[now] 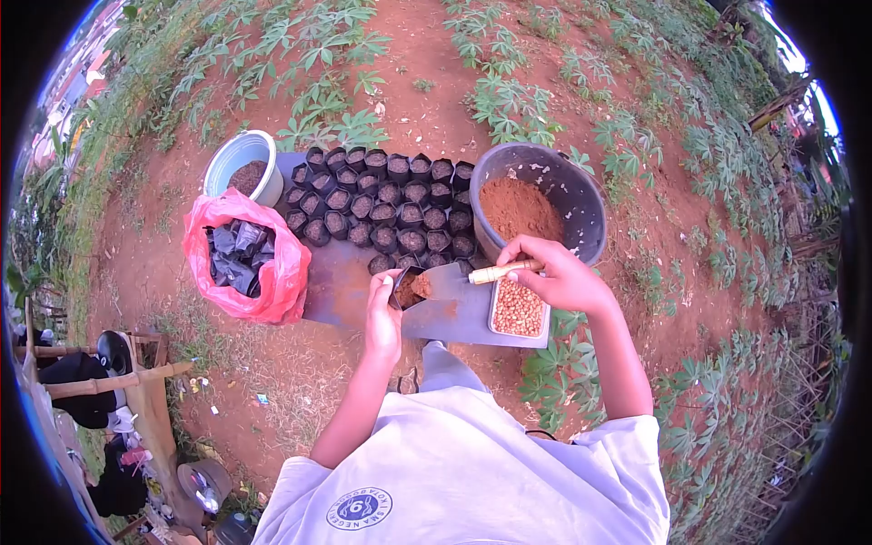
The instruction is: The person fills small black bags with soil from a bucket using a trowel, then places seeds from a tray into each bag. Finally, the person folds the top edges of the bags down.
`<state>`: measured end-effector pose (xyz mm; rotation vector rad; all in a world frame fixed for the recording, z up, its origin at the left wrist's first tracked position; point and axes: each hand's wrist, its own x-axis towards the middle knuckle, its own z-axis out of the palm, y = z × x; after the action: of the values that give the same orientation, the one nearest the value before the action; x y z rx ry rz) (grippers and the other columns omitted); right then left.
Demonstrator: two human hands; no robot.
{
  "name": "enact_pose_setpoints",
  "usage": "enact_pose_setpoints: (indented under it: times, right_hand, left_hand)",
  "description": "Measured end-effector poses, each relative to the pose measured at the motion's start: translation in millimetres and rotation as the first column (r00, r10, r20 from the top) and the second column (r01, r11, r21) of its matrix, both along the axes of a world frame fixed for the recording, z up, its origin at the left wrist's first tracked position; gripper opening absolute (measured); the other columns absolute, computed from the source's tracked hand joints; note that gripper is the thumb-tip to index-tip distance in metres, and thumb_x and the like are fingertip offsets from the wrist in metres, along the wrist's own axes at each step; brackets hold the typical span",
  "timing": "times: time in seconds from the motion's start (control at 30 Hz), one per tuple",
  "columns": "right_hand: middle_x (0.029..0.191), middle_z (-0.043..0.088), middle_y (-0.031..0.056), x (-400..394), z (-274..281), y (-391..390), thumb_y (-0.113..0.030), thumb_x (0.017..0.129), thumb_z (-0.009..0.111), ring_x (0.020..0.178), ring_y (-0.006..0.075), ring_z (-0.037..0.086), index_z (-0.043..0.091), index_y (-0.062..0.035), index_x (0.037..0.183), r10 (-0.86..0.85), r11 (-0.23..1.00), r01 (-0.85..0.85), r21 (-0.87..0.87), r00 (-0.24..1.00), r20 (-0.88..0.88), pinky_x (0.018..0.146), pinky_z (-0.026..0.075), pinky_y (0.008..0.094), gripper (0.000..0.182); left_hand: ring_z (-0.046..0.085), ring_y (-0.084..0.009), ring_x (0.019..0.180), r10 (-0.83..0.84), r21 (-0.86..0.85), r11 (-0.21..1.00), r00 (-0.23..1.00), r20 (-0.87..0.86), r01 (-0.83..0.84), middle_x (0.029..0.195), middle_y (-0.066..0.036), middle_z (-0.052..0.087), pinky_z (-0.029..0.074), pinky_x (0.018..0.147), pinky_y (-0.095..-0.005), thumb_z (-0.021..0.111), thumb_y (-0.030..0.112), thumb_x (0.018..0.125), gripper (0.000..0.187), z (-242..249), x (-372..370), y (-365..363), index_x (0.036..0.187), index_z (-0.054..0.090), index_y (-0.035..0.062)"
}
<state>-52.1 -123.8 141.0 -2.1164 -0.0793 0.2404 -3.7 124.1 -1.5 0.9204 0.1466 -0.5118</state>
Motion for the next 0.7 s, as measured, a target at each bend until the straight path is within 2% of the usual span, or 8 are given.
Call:
enact_pose_setpoints:
  times: [0.03,0.13,0.17,0.23,0.3,0.47,0.63,0.7]
  right_hand:
    - [0.093,0.062,0.0078,-0.3,5.1,12.4,-0.001,0.085,0.059,0.089,0.0173,0.061,0.056,-0.0004,0.102,-0.001,1.0,0.001,-0.001,1.0,-0.002,0.08,0.048,0.0318,0.018]
    - [0.089,0.062,0.0151,-1.4,19.0,49.6,-0.007,0.083,0.058,0.088,0.0344,0.061,0.056,-0.0017,0.098,0.129,0.95,-0.109,-0.292,0.99,0.052,0.075,0.048,0.0425,0.016]
    - [0.089,0.062,0.0151,-1.9,22.4,60.6,-0.007,0.083,0.058,0.088,0.0344,0.061,0.056,-0.0017,0.098,0.121,0.951,-0.102,-0.292,0.991,0.05,0.075,0.048,0.0425,0.016]
    - [0.089,0.062,0.015,-2.9,27.8,79.5,-0.007,0.082,0.059,0.086,0.0344,0.062,0.056,-0.0019,0.097,0.234,0.897,-0.18,-0.405,0.968,0.089,0.075,0.048,0.0428,0.016]
    - [0.088,0.062,0.0148,-4.9,32.5,94.5,-0.011,0.081,0.062,0.086,0.0346,0.062,0.057,-0.0021,0.095,0.252,0.888,-0.188,-0.42,0.963,0.1,0.075,0.048,0.0438,0.017]
    - [0.083,0.062,0.0121,-11.4,41.1,128.0,-0.022,0.081,0.067,0.084,0.0329,0.06,0.06,-0.0039,0.091,0.29,0.879,-0.165,-0.447,0.93,0.227,0.076,0.047,0.0428,0.022]
    - [0.085,0.062,0.0113,-22.3,29.4,149.0,-0.021,0.082,0.067,0.085,0.0318,0.06,0.061,-0.0055,0.094,0.286,0.876,-0.14,-0.461,0.921,0.264,0.077,0.047,0.0414,0.021]
    - [0.087,0.062,0.0108,-28.4,31.4,152.2,-0.018,0.081,0.067,0.086,0.0317,0.06,0.061,-0.0063,0.096,0.279,0.878,-0.125,-0.462,0.918,0.283,0.077,0.048,0.0407,0.02]
  left_hand:
    - [0.058,-0.0158,0.101,0.008,0.003,1.0,1.0,0.001,-0.008,0.108,-0.006,0.059,0.046,0.09,-0.0359,0.039,0.029,0.1,0.028,2.0,-4.4,5.7,0.114,0.049,0.0077]
    - [0.057,-0.0156,0.103,0.006,0.02,1.0,1.0,0.014,-0.006,0.109,-0.007,0.058,0.046,0.091,-0.0358,0.039,0.027,0.1,0.027,-4.3,-16.1,24.3,0.115,0.049,0.0069]
    - [0.057,-0.0155,0.104,0.0,0.023,1.0,1.0,0.03,0.0,0.11,-0.007,0.058,0.046,0.092,-0.0361,0.039,0.026,0.1,0.027,-6.8,-19.4,28.9,0.115,0.049,0.0066]
    - [0.056,-0.0155,0.105,-0.022,0.005,1.0,1.0,0.015,0.022,0.11,-0.006,0.057,0.045,0.092,-0.0357,0.039,0.025,0.1,0.026,-2.5,-24.8,38.2,0.115,0.049,0.0067]
    - [0.055,-0.011,0.097,-0.007,-0.018,1.0,1.0,-0.017,0.007,0.105,-0.003,0.056,0.042,0.09,-0.0287,0.04,0.024,0.1,0.024,-2.6,-29.3,46.7,0.115,0.049,0.0075]
    - [0.055,-0.013,0.101,-0.033,-0.032,0.999,0.999,0.003,0.033,0.107,-0.004,0.056,0.042,0.091,-0.0309,0.04,0.025,0.1,0.025,-5.2,-35.9,68.3,0.115,0.049,0.0067]
    - [0.055,-0.0149,0.105,-0.082,0.004,0.997,0.996,0.032,0.082,0.109,-0.006,0.057,0.042,0.093,-0.0333,0.041,0.026,0.099,0.026,-8.5,-42.0,83.9,0.114,0.05,0.0063]
    - [0.056,-0.0131,0.1,-0.097,-0.012,0.995,0.995,0.018,0.097,0.106,-0.005,0.056,0.045,0.09,-0.0304,0.041,0.025,0.1,0.025,-8.6,-43.4,88.4,0.114,0.049,0.0065]
